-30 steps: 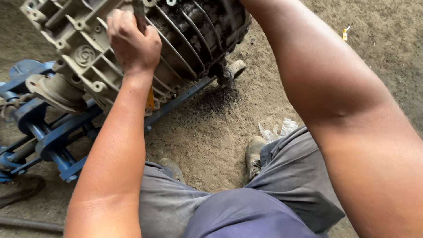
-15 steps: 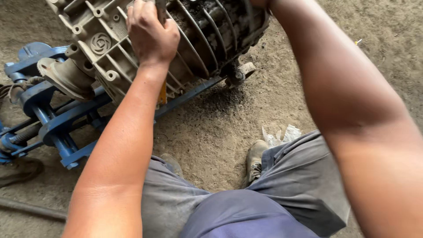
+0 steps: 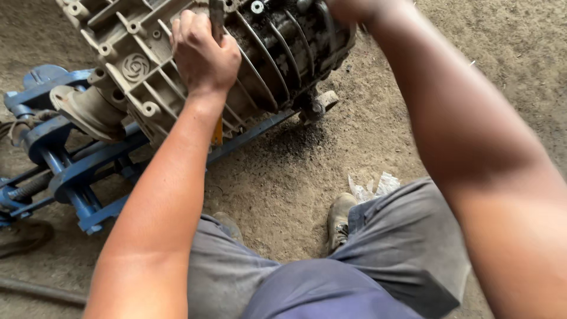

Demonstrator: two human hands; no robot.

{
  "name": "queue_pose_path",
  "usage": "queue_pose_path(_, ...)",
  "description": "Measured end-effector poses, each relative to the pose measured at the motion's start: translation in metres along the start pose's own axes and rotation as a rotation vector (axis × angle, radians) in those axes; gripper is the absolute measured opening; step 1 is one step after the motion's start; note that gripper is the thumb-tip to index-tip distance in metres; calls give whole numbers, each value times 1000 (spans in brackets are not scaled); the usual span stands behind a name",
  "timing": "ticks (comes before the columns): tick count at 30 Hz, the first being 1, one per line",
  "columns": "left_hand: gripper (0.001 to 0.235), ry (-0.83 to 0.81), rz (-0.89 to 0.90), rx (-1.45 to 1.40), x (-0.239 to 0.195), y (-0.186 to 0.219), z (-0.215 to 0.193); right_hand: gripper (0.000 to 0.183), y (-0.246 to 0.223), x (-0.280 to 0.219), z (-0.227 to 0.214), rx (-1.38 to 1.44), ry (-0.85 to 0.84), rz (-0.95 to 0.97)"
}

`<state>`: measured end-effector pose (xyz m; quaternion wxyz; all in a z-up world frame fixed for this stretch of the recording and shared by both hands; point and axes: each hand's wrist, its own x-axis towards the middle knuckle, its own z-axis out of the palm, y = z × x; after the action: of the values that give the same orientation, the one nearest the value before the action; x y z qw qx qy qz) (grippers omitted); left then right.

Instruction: The person scrubs the exterior of a large engine block with a wire brush and a scraper. They work on the cooling fins and the side of the engine, removing dirt and grime.

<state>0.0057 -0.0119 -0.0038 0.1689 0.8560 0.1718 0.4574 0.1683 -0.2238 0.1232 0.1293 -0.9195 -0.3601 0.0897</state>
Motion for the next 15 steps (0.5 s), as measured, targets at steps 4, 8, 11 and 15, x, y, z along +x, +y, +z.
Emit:
queue_pose_path(4, 7, 1, 13, -25, 6, -10, 2, 31, 12, -26, 8, -182, 188, -183)
queue_pose_path(8, 12, -72, -66, -34, 3, -7, 6, 57, 28, -117, 22, -262, 203, -145)
queue_pose_path(11, 10, -30, -37, 35, 3, 1, 4, 59, 32, -128, 15, -253, 189, -101)
queue_pose_path(15, 8, -1, 10, 31, 4, 3, 1, 41, 35, -8, 18, -234, 107, -23)
